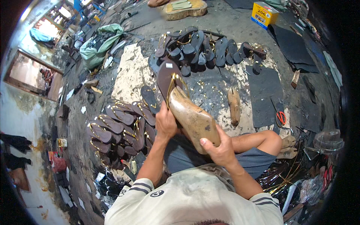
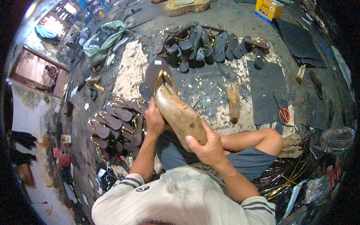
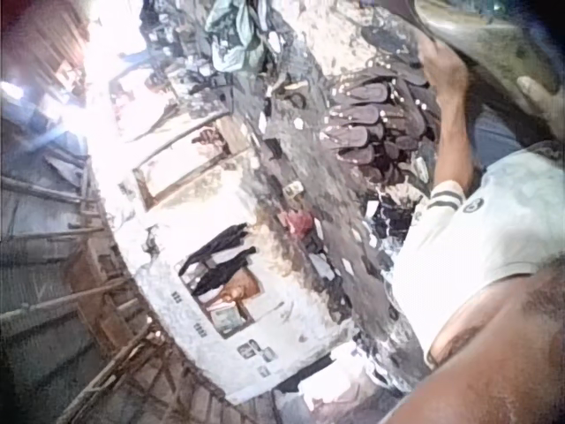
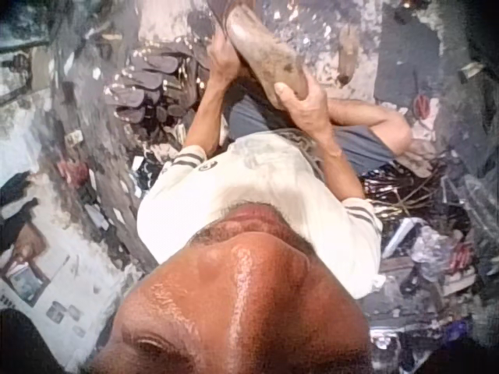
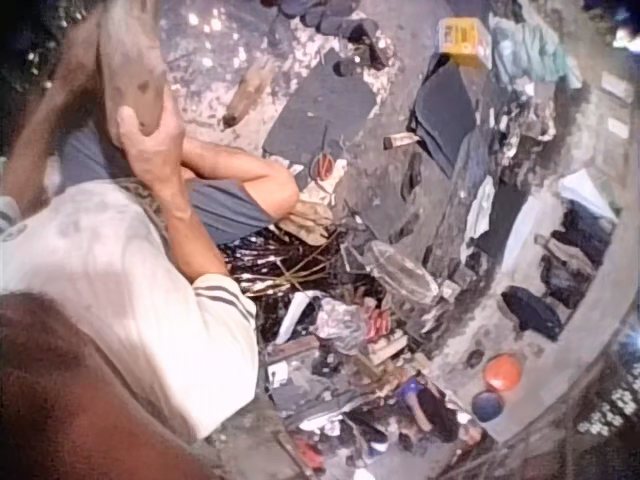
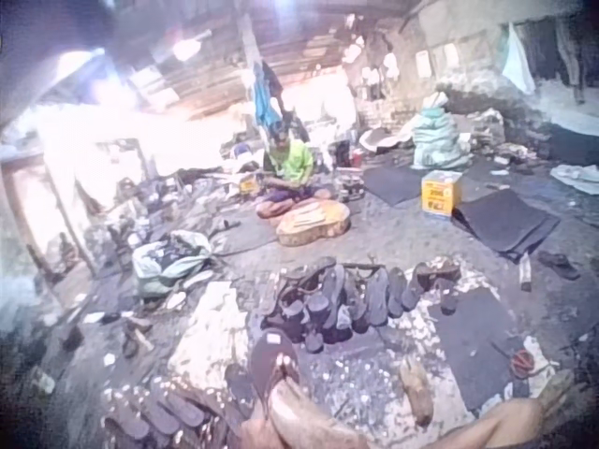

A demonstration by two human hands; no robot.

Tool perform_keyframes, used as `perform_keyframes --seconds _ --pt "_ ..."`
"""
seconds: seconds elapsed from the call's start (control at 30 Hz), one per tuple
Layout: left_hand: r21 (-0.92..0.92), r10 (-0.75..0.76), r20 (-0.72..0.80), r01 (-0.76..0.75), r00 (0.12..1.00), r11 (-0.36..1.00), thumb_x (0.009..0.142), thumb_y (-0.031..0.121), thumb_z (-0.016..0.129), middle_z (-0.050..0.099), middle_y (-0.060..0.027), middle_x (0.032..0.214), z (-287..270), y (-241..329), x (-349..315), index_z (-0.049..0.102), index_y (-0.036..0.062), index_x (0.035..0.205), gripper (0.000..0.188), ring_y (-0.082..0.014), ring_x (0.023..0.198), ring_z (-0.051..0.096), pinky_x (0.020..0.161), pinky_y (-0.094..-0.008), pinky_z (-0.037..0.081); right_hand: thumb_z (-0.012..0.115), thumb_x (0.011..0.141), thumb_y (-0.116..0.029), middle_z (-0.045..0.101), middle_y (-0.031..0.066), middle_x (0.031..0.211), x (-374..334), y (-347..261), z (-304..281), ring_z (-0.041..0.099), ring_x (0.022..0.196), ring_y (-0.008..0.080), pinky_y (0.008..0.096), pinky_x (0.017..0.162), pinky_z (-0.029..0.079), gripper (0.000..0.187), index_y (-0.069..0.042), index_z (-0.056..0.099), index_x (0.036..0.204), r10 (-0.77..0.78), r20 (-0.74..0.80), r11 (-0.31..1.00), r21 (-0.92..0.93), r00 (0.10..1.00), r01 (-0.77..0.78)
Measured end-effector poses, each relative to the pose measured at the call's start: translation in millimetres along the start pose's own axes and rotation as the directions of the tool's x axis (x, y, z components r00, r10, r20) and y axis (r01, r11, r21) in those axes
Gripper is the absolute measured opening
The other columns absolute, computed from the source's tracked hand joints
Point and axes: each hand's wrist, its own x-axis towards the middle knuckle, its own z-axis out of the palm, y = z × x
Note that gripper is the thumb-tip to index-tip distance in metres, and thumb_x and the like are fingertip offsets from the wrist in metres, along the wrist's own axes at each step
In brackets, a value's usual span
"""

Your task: The person sits on the floor and repeatedly presses the straps onto the soles of sandals using a wooden block. They handle multiple sandals one at a time, pressing the straps into place and stacking the finished units.

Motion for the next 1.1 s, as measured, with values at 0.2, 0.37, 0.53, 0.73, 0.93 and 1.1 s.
perform_keyframes --seconds 0.2,0.37,0.53,0.73,0.93,1.1 --pt "-0.558 -0.031 0.165 0.119 0.986 0.821 0.094 0.031 0.055 0.066 -0.0122 0.117 -36 -24 -17 0.055 0.0019 0.131 0.047 -0.0237 0.103 0.065 0.094 -0.0393 0.050 0.076 0.080 -0.020 0.063 0.0206 0.110 7 -8 18 0.059 0.094 0.0351 0.0431 0.086 0.048 0.065 0.000 0.052 0.137 -0.529 -0.050 0.776 -0.433 0.847 0.459" --pt "-0.913 -0.001 0.278 0.264 0.961 0.312 0.088 0.019 0.057 0.047 -0.0166 0.140 -59 52 75 0.015 0.0190 0.159 0.082 -0.0351 0.128 0.051 0.103 -0.0501 0.049 0.078 0.080 -0.023 0.063 0.0195 0.111 6 -4 21 0.060 0.097 0.0342 0.0428 0.089 0.048 0.067 -0.001 0.053 0.138 -0.600 -0.007 0.703 -0.480 0.800 0.524" --pt "-0.954 -0.043 0.220 0.224 0.975 0.200 0.080 0.007 0.057 0.047 -0.0191 0.135 -41 74 74 0.028 0.0222 0.152 0.079 -0.0398 0.123 0.054 0.092 -0.0578 0.056 0.081 0.078 -0.016 0.062 0.0194 0.118 1 -9 29 0.060 0.105 0.0336 0.0417 0.091 0.049 0.065 0.000 0.054 0.135 -0.616 -0.098 0.741 -0.409 0.781 0.533" --pt "-0.940 -0.054 0.211 0.218 0.976 0.263 0.083 0.018 0.066 0.046 -0.0202 0.137 -23 83 30 0.025 0.0255 0.151 0.080 -0.0370 0.122 0.055 0.088 -0.0527 0.059 0.080 0.079 -0.013 0.060 0.0199 0.122 0 3 35 0.058 0.108 0.0352 0.0433 0.096 0.046 0.061 0.003 0.053 0.132 -0.704 -0.155 0.684 -0.413 0.693 0.602" --pt "-0.858 -0.232 0.366 0.423 0.901 0.292 0.088 0.020 0.069 0.044 -0.0200 0.139 -22 68 14 0.016 0.0198 0.154 0.085 -0.0322 0.123 0.054 0.095 -0.0481 0.055 0.079 0.081 -0.012 0.056 0.0204 0.123 7 16 43 0.053 0.112 0.0358 0.0441 0.098 0.042 0.064 0.001 0.050 0.136 -0.630 -0.157 0.742 -0.411 0.760 0.530" --pt "-0.480 -0.175 0.147 0.225 0.974 0.848 0.084 0.030 0.082 0.036 -0.0214 0.144 7 34 -25 -0.004 0.0114 0.155 0.113 -0.0295 0.127 0.047 0.102 -0.0397 0.046 0.080 0.080 -0.016 0.052 0.0189 0.129 26 25 35 0.048 0.118 0.0371 0.0457 0.101 0.037 0.066 -0.003 0.049 0.137 -0.602 0.031 0.631 -0.594 0.798 0.499"
